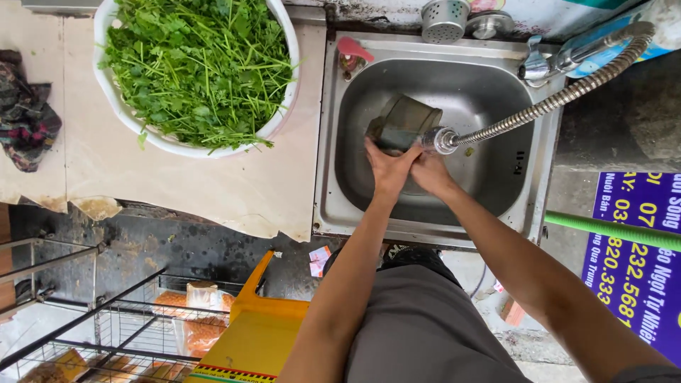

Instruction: Washing and scrubbing disassembled juicer components in a stainless steel sink.

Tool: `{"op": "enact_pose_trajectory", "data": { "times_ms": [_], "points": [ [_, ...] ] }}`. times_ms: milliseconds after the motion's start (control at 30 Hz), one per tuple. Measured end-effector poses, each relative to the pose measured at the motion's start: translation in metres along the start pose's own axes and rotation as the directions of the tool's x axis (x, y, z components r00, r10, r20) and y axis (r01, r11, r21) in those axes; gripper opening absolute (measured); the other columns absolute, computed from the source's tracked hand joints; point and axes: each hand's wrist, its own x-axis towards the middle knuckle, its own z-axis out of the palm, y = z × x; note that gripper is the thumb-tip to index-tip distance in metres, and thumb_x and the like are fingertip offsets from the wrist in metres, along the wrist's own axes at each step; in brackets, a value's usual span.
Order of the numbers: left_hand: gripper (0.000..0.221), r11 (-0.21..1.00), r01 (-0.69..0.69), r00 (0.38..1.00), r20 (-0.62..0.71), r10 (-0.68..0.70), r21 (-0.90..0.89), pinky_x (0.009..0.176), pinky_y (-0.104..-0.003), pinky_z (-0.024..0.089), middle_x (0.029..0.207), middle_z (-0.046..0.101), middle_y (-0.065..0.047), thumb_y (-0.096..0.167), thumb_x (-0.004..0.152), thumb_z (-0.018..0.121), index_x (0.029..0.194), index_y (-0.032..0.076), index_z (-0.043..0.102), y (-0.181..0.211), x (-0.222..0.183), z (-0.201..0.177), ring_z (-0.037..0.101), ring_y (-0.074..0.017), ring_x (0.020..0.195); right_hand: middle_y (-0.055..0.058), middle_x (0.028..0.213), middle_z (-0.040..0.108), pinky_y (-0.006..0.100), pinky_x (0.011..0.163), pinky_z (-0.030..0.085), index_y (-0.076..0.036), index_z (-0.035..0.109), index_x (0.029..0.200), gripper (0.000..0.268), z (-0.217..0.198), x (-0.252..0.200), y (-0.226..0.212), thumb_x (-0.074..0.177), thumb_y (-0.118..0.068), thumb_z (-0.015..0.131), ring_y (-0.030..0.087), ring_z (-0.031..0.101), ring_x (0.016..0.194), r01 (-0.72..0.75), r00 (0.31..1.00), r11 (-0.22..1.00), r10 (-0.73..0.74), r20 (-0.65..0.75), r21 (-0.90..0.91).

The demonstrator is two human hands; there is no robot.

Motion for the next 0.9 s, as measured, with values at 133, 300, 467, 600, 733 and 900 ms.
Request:
{"op": "enact_pose_trajectory", "data": {
  "times_ms": [133,300,467,600,733,900],
  "points": [
    [0.135,0.977,-0.073,0.997,0.021,0.07,0.199,0.119,-0.046,0.033,0.153,0.038,-0.03,0.045,0.058,0.095,0.161,0.0,0.02,0.032,0.006,-0.011,0.035,-0.0421,0.145,0.011,0.116,0.068,0.037,0.091,0.051,0.002,0.065,0.122,0.038,0.007,-0.002,0.035,0.085,-0.005,0.059,0.018,0.061,0.108,-0.004,0.989,0.963,-0.036,0.142,0.269],
    [0.12,0.973,-0.011,0.998,0.06,-0.003,0.232,0.111,-0.046,0.044,0.143,0.049,-0.026,0.041,0.052,0.093,0.151,0.003,0.036,0.078,0.008,-0.029,0.049,-0.0393,0.134,0.019,0.114,0.067,0.043,0.094,0.05,0.003,0.061,0.117,0.046,-0.016,-0.023,-0.075,0.075,-0.011,0.076,0.03,0.063,0.107,0.239,0.939,0.881,-0.102,0.329,-0.409],
    [0.119,0.882,0.008,0.973,0.198,-0.115,0.472,0.108,-0.047,0.045,0.138,0.051,-0.026,0.044,0.057,0.091,0.155,0.01,0.034,0.102,0.003,-0.034,0.052,-0.0396,0.129,0.018,0.11,0.069,0.045,0.093,0.054,-0.001,0.064,0.114,0.041,-0.02,-0.018,-0.031,0.078,-0.017,0.075,0.034,0.066,0.107,0.315,0.942,0.457,-0.047,0.331,-0.832],
    [0.105,0.776,-0.14,0.988,0.031,0.154,0.615,0.116,-0.046,0.043,0.151,0.048,-0.026,0.041,0.075,0.082,0.161,0.01,0.03,0.091,-0.026,-0.018,0.048,-0.0419,0.136,0.018,0.1,0.07,0.044,0.078,0.056,-0.003,0.065,0.116,0.033,-0.012,-0.02,-0.048,0.088,-0.021,0.063,0.031,0.066,0.094,0.281,0.954,0.782,-0.165,0.25,-0.556],
    [0.112,0.821,-0.379,0.879,-0.111,0.464,0.426,0.125,-0.049,0.029,0.164,0.033,-0.028,0.036,0.08,0.085,0.164,0.004,0.018,0.091,-0.054,-0.014,0.032,-0.0429,0.153,0.019,0.108,0.069,0.047,0.084,0.053,0.001,0.065,0.117,0.04,0.002,-0.02,-0.064,0.082,-0.017,0.069,0.033,0.064,0.1,0.314,0.938,0.753,-0.341,0.066,-0.579],
    [0.127,0.945,-0.284,0.918,-0.24,0.317,0.162,0.123,-0.048,0.027,0.165,0.021,-0.03,0.038,0.074,0.088,0.165,0.001,0.008,0.1,-0.054,-0.014,0.024,-0.0448,0.153,0.014,0.118,0.066,0.041,0.097,0.056,0.001,0.062,0.125,0.036,0.012,-0.029,-0.075,0.097,-0.022,0.058,0.025,0.064,0.108,0.05,0.997,0.995,-0.045,-0.068,0.084]
  ]
}}
